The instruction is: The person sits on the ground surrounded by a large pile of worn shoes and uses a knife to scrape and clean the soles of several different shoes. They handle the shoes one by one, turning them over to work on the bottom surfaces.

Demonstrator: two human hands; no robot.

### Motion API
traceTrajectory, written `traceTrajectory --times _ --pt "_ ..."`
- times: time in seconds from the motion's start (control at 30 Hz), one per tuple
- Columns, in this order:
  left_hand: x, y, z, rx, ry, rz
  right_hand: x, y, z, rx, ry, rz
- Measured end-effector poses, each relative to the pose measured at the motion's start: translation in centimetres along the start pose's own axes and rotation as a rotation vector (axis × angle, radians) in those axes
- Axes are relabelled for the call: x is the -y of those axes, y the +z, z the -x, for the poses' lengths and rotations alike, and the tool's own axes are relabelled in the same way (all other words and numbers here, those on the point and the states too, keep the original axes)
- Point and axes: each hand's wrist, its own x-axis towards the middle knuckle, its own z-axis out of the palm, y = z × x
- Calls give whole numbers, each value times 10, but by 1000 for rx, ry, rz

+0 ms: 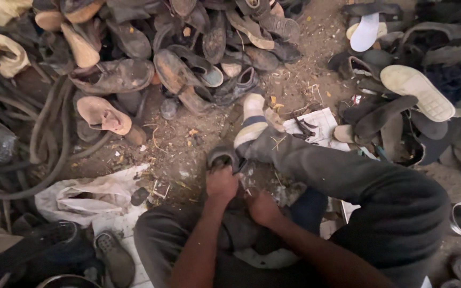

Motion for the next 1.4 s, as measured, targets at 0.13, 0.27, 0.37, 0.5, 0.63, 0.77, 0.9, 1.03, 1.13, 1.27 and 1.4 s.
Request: traceTrajectory --times 0.13,0.27,0.37,0.5,0.63,0.77,0.9,1.03,1.13,1.27,1.4 --pt "11 0 6 46 -89 326 29 -29 0 -9 227 -303" --pt "16 5 16 4 -310 503 41 -31 11 -94 73 -57" --pt "21 4 0 -240 119 317 30 -31 -5 -220 -338 256" --pt "21 9 22 -67 -385 712 26 -12 12 153 -26 167" --pt "30 2 39 -163 -573 956 48 3 36 153 198 72" --pt "28 -2 10 -535 -571 1401 29 9 66 447 -171 133" --pt "29 -46 22 -260 -462 535 4 39 87 222 -508 387" --pt "6 -84 28 130 -309 -24 -14 21 65 82 -190 -36" --pt "-5 -89 39 337 -255 -133 -5 1 52 45 -249 259" --pt "1 -62 47 362 -260 -141 4 -14 44 16 35 12" --pt "9 -27 47 149 -168 -2 -1 -29 11 123 172 56"
